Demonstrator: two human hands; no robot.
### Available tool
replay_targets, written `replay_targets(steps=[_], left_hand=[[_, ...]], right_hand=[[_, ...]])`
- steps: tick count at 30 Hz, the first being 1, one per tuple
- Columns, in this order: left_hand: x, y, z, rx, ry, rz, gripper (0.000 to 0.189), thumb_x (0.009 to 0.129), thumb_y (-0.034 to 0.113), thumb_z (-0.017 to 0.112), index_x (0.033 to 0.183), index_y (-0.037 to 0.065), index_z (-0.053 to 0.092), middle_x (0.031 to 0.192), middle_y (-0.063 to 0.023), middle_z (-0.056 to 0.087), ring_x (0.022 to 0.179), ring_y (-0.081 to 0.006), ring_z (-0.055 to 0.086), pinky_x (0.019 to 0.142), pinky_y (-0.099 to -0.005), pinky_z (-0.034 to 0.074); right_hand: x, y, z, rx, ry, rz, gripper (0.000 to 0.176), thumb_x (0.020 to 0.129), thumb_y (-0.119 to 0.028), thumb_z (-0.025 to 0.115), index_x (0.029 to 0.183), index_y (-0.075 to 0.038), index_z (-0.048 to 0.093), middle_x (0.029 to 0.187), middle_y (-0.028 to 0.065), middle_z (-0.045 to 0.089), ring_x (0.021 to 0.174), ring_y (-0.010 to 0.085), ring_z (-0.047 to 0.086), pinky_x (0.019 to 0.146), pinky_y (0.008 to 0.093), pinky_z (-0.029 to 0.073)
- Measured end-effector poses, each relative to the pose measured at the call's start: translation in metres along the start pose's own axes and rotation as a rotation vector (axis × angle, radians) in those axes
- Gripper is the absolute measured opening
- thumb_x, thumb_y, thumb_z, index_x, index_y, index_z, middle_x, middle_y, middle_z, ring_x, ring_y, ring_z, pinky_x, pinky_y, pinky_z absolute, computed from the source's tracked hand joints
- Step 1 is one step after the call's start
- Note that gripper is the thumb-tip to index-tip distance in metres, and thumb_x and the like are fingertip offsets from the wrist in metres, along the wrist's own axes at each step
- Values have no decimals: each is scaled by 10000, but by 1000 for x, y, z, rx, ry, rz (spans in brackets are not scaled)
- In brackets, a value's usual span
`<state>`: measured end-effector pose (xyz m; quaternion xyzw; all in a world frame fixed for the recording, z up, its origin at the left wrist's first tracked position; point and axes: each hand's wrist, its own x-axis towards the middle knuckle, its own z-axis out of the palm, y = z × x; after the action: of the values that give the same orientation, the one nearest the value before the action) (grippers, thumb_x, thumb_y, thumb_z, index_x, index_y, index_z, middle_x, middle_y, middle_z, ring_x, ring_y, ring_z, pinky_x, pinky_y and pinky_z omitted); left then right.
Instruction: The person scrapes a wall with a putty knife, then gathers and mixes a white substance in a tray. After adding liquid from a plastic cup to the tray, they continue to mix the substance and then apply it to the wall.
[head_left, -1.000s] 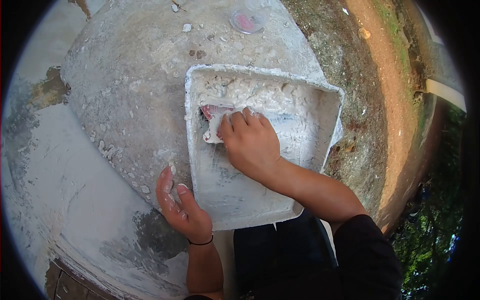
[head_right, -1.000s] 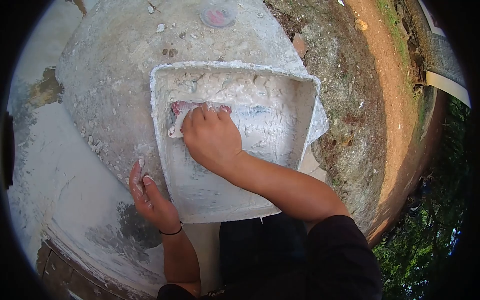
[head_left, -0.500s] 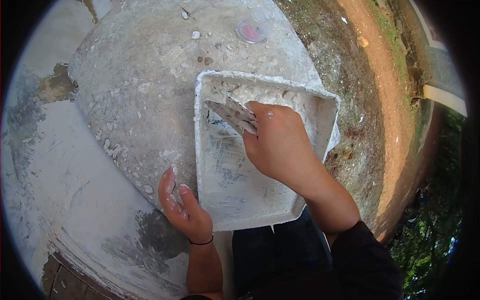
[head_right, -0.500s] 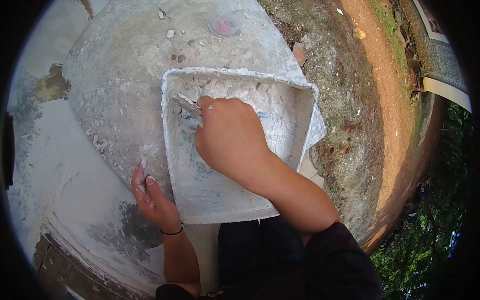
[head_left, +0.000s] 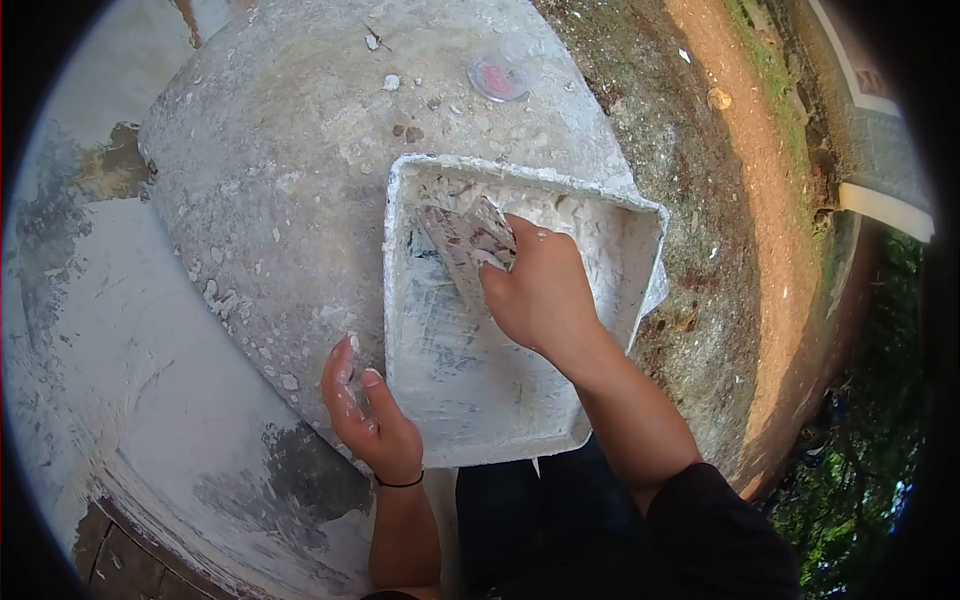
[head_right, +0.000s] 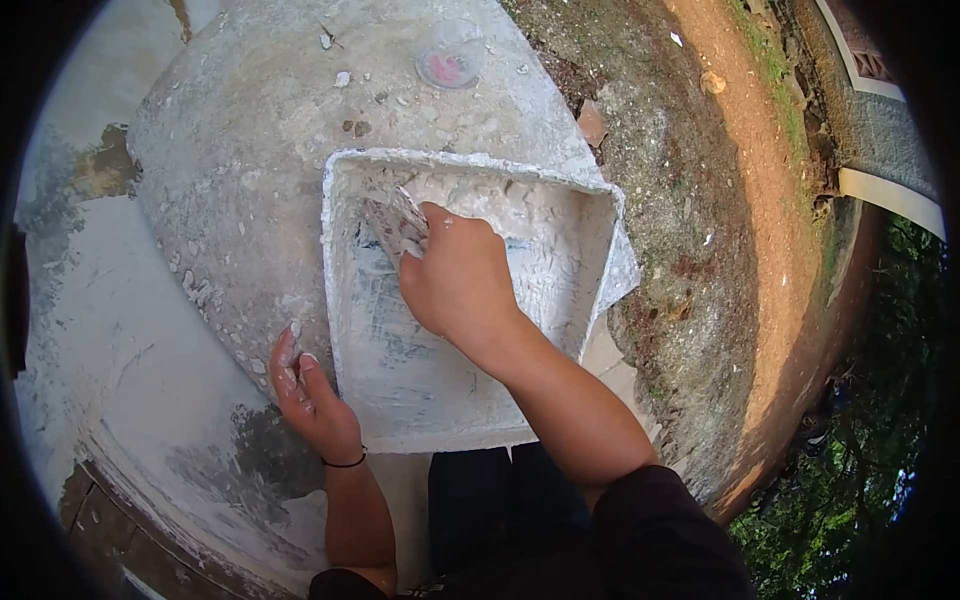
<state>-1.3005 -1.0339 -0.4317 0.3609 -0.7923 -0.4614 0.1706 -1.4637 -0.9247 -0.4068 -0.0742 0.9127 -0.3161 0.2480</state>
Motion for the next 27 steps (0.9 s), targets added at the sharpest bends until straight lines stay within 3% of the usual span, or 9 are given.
replay_targets(steps=[5, 9, 11, 13, 15, 17, 21, 23, 27], left_hand=[[-3, 2, 2, 27, -25, 8, 308, 900, 93, 447, 1145, -86, 503, 1178, -205, 525, 1105, -318, 499, 963, -399, 364], [-3, 1, 5, 14, -18, 2, 306, 898, 91, 448, 1144, -81, 507, 1175, -206, 527, 1101, -320, 501, 961, -400, 366], [-4, 1, 4, 10, -16, -10, 307, 897, 90, 449, 1146, -82, 505, 1175, -205, 528, 1102, -320, 501, 962, -399, 365], [-4, -1, 1, 21, -52, 38, 321, 915, 44, 408, 1209, -73, 464, 1224, -168, 499, 1108, -226, 474, 964, -329, 348], [-3, -1, 0, 26, -48, 39, 319, 916, 45, 408, 1207, -72, 467, 1223, -168, 500, 1107, -227, 475, 962, -330, 350], [-3, -1, 0, 28, -51, 37, 317, 916, 45, 408, 1204, -72, 469, 1222, -168, 502, 1107, -228, 475, 960, -331, 352], [-4, -2, -3, 39, -45, 34, 314, 914, 44, 410, 1198, -73, 473, 1220, -170, 503, 1102, -229, 478, 958, -332, 352], [-3, -1, -5, 40, -44, 38, 313, 912, 42, 411, 1196, -73, 474, 1218, -170, 504, 1100, -230, 479, 958, -331, 352], [0, -2, -9, 48, -41, 41, 312, 911, 43, 414, 1193, -74, 477, 1209, -172, 509, 1094, -234, 483, 955, -331, 353]], right_hand=[[0, 2, 5, -2, -145, -10, 409, 698, -94, 578, 1051, 111, 553, 787, 306, 603, 779, 439, 601, 747, 438, 486], [-10, -6, -10, 26, -117, 24, 407, 694, -90, 581, 1043, 118, 549, 775, 299, 606, 780, 437, 604, 748, 434, 490], [-5, -11, -12, -32, -42, 8, 316, 704, -85, 601, 954, 103, 557, 754, 296, 608, 744, 431, 616, 725, 447, 503], [1, -17, -14, -34, -81, 7, 336, 695, -84, 595, 970, 105, 559, 761, 297, 607, 756, 431, 613, 728, 442, 500], [4, -21, -10, -42, -122, 6, 357, 686, -84, 589, 986, 106, 561, 769, 299, 606, 769, 430, 610, 732, 438, 496], [6, -25, 1, -98, -106, -132, 290, 671, -28, 583, 928, 106, 573, 732, 286, 612, 710, 410, 631, 666, 432, 522], [28, -20, 11, -169, -152, -109, 290, 654, -17, 578, 918, 104, 587, 734, 287, 616, 693, 407, 634, 646, 423, 528], [35, -10, 6, -214, -148, -11, 305, 655, -41, 593, 923, 104, 595, 763, 292, 620, 729, 398, 638, 683, 421, 526], [21, -2, -8, -182, -100, -17, 343, 664, -66, 598, 955, 116, 589, 786, 306, 615, 781, 407, 631, 729, 420, 518]])
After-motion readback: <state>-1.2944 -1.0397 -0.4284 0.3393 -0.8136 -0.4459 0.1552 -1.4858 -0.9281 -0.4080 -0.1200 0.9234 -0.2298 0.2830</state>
